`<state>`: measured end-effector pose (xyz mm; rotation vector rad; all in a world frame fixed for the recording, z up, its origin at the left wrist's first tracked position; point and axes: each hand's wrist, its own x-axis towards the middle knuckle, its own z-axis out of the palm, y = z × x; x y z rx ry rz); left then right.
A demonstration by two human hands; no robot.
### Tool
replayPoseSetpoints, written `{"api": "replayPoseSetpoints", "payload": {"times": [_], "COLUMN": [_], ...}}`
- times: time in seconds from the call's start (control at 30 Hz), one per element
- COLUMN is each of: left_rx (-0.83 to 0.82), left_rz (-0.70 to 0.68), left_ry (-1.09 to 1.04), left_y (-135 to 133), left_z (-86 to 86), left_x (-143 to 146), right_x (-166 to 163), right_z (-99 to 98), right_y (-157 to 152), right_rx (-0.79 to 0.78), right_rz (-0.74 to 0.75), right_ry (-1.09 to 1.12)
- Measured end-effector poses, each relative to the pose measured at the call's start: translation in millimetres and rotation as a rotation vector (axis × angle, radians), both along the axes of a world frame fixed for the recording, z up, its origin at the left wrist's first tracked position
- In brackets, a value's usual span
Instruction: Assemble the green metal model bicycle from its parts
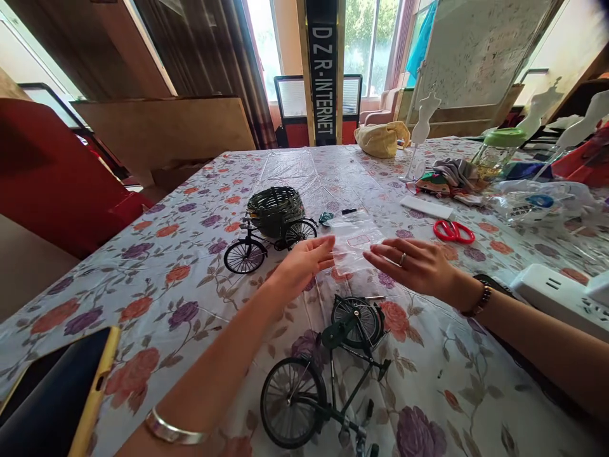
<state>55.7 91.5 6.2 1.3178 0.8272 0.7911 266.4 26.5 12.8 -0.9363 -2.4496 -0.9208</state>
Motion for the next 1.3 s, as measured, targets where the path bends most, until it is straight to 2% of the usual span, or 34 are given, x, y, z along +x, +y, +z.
{"api": "replayPoseSetpoints", "payload": {"times": [0.07, 0.23, 0.37, 0.53, 0.7, 0.77, 0.97, 1.3], "left_rx": [-0.064, -0.137, -0.145, -0.151, -0.143, -0.133, -0.094, 0.003], "left_rz": [0.038, 0.162, 0.208, 0.208, 0.184, 0.17, 0.139, 0.133], "left_ry": [-0.069, -0.198, -0.232, -0.231, -0.227, -0.229, -0.23, -0.124], "left_y": [3, 9, 10, 10, 9, 8, 8, 4], "left_z": [0.9, -3.3, -6.6, -9.8, -13.7, -14.9, -17.9, -19.3], "left_x": [7, 16, 13, 10, 13, 14, 12, 6], "right_x": [-2, -3, -3, -3, -3, -3, -6, -9], "right_z": [-3.5, -12.0, -14.0, -13.9, -18.6, -21.7, -25.8, -22.7], "right_y": [1, 7, 12, 22, 27, 26, 25, 23], "right_rx": [-0.041, -0.284, -0.55, -0.63, -1.094, -1.206, -1.279, -1.156], "right_rz": [-0.006, 0.048, 0.041, -0.156, -0.152, -0.153, -0.13, -0.043], "right_ry": [0.007, 0.136, 0.557, 0.992, 1.196, 1.283, 1.529, 1.649]}}
